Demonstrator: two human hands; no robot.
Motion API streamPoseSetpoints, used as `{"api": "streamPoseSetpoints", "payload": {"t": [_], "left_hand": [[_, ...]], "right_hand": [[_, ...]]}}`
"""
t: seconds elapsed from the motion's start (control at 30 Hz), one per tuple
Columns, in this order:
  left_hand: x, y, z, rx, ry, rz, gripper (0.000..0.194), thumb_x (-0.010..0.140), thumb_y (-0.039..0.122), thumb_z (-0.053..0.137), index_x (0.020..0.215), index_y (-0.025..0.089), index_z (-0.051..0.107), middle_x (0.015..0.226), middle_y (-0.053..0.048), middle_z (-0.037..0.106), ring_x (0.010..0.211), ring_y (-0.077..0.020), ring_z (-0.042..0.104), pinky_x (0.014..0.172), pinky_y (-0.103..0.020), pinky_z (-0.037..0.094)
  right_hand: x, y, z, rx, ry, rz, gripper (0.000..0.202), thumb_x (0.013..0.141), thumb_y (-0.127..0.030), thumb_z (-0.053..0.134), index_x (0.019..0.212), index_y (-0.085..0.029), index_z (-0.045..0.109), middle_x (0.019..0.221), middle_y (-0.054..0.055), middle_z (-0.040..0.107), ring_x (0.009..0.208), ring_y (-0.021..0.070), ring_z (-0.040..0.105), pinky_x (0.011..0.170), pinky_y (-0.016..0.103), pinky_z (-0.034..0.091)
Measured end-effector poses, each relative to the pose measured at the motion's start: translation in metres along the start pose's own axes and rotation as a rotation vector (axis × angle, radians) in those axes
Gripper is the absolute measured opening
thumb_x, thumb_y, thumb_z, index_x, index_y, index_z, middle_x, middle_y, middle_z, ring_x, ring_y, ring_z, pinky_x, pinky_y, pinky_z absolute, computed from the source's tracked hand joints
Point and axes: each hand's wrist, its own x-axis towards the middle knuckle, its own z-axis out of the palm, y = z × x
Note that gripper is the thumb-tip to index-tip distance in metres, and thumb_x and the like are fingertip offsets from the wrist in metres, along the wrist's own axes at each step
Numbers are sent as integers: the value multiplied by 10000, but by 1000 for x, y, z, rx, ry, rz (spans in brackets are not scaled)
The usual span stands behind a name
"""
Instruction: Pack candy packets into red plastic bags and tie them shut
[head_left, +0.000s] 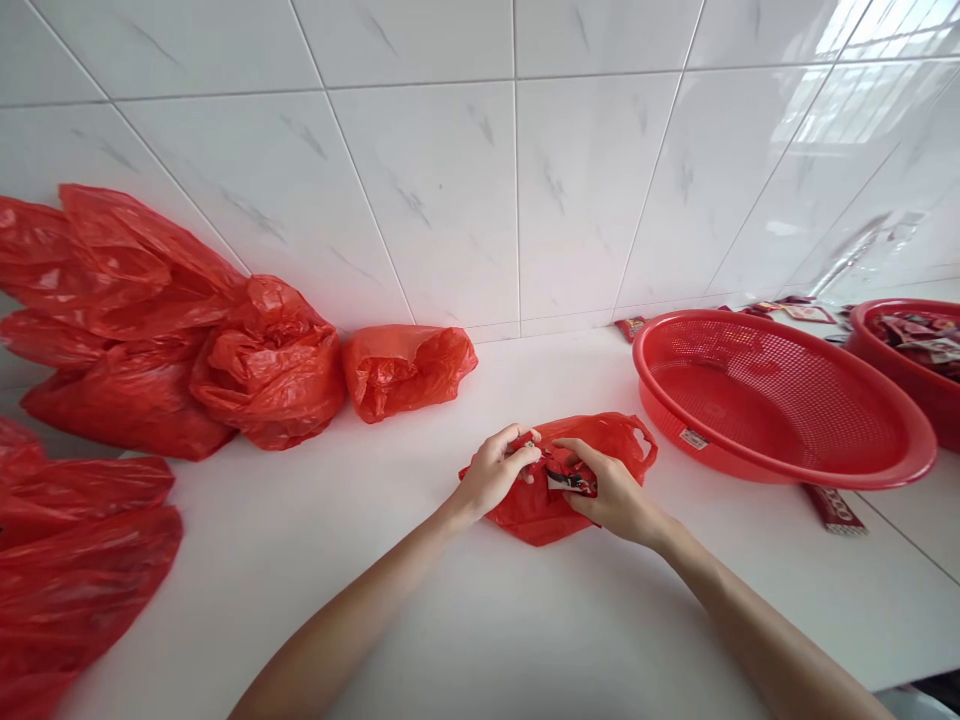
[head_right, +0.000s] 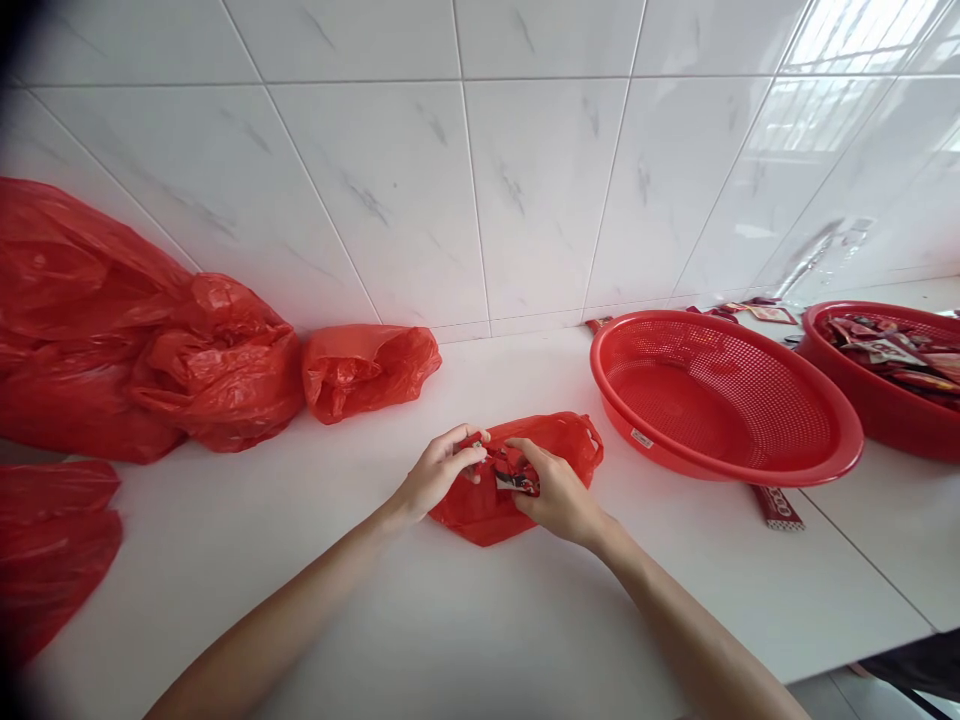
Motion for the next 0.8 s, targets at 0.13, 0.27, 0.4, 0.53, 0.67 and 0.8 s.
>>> {"api": "streamPoseSetpoints", "payload": {"t": [0.13,0.27,0.4,0.53,0.67,0.8], "left_hand": [[5,3,-6,214,-7,1,137,793,342,609,835,212,620,752,22,599,689,-159,563,698,-289,451],[6,0,-7,387,-10,58,110,796,290,591,747,225,664,727,4,683,680,-183,585,631,-282,409],[8,-11,-5,453,-12,189,151,749,172,578,681,248,690,688,4,706,620,-191,588,593,-292,415],[14,-23,-2,511,75,358,177,765,129,590,754,240,727,860,-53,746,884,-264,666,815,-353,503],[24,-28,2,629,74,460,249,886,164,518,965,214,750,1071,-114,740,1031,-302,665,912,-427,515],[32,-26,9,655,30,478,298,866,124,496,1017,184,745,1119,-144,741,1052,-327,660,975,-498,476]], "right_hand": [[3,-2,-5,96,165,24,201,739,-218,662,916,-225,566,820,-13,632,702,166,578,612,276,451],[4,-9,-13,309,207,91,270,791,-446,730,801,-213,596,678,-30,541,608,144,486,562,273,395],[5,-10,-16,492,232,150,401,765,-571,770,768,-202,613,664,-21,529,600,143,490,543,272,397],[6,-4,-12,648,202,201,439,771,-614,763,797,-190,654,692,-10,561,606,137,525,540,267,439],[7,-2,-10,777,130,261,421,763,-587,788,796,-188,659,685,-20,572,589,120,543,544,255,451],[7,-5,-10,821,92,310,414,748,-571,802,786,-191,644,657,-25,566,558,122,539,478,245,381]]}}
